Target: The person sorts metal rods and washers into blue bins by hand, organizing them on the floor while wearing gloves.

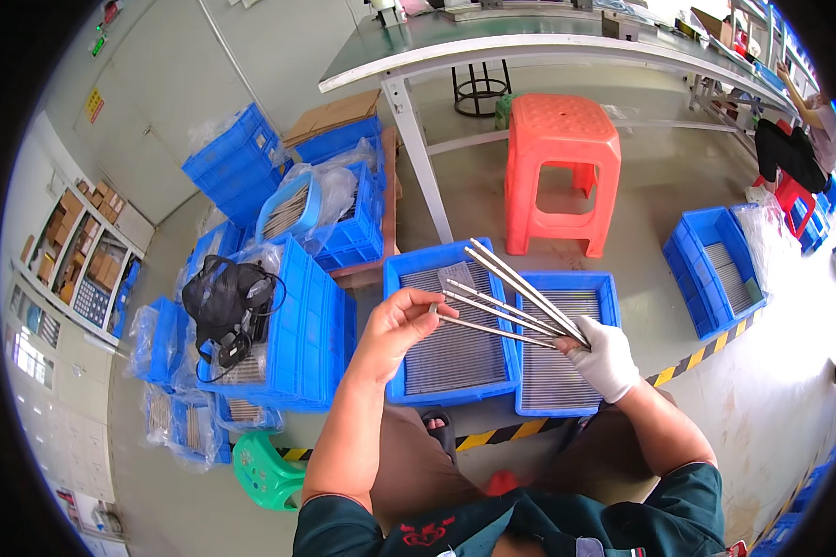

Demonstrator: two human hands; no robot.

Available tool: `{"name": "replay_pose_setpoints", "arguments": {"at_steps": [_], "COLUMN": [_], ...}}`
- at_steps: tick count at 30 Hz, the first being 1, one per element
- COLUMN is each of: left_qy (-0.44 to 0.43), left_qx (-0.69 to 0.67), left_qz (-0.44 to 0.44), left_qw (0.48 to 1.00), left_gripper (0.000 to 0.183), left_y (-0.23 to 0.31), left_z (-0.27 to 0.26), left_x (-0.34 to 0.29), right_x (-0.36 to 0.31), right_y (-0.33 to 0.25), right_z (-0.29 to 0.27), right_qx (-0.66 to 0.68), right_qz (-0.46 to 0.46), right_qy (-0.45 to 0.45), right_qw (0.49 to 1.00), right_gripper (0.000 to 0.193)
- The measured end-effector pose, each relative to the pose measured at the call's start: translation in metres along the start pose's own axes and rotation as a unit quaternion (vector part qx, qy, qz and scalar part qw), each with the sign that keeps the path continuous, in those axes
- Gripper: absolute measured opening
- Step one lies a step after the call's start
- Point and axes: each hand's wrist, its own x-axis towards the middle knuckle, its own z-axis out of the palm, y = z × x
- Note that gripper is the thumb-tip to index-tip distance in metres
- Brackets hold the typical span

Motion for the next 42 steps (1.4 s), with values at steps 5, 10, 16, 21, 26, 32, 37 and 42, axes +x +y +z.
{"name": "replay_pose_setpoints", "arguments": {"at_steps": [5,10,16,21,26,32,37,42], "left_qy": [0.084,0.054,0.027,0.018,0.058,0.036,0.045,0.039], "left_qx": [0.024,-0.009,-0.025,-0.031,-0.005,-0.023,-0.019,-0.051], "left_qz": [0.046,0.004,-0.006,-0.032,0.007,-0.019,-0.027,-0.020], "left_qw": [0.995,0.998,0.999,0.999,0.998,0.999,0.998,0.998], "left_gripper": [0.020,0.020,0.022,0.018,0.014,0.012,0.014,0.017], "left_y": [0.012,0.005,0.000,0.000,0.007,0.000,-0.004,-0.008], "left_z": [-0.033,-0.009,-0.010,-0.010,0.001,-0.007,-0.013,-0.016], "left_x": [-0.002,-0.002,-0.005,-0.006,-0.008,-0.010,-0.010,-0.006], "right_x": [-0.001,0.001,0.003,0.005,0.008,0.006,0.006,0.007], "right_y": [-0.005,-0.010,-0.013,-0.012,-0.015,-0.014,-0.017,-0.014], "right_z": [-0.004,-0.001,0.003,0.003,0.001,0.005,0.002,0.003], "right_qx": [-0.013,-0.062,-0.084,-0.084,-0.113,-0.091,-0.113,-0.120], "right_qz": [-0.025,-0.018,-0.019,-0.032,-0.071,-0.042,-0.077,-0.094], "right_qy": [-0.005,-0.006,-0.004,0.012,0.032,0.023,0.055,0.064], "right_qw": [1.000,0.998,0.996,0.996,0.991,0.995,0.989,0.986], "right_gripper": [0.030,0.031,0.032,0.031,0.031,0.029,0.029,0.028]}}
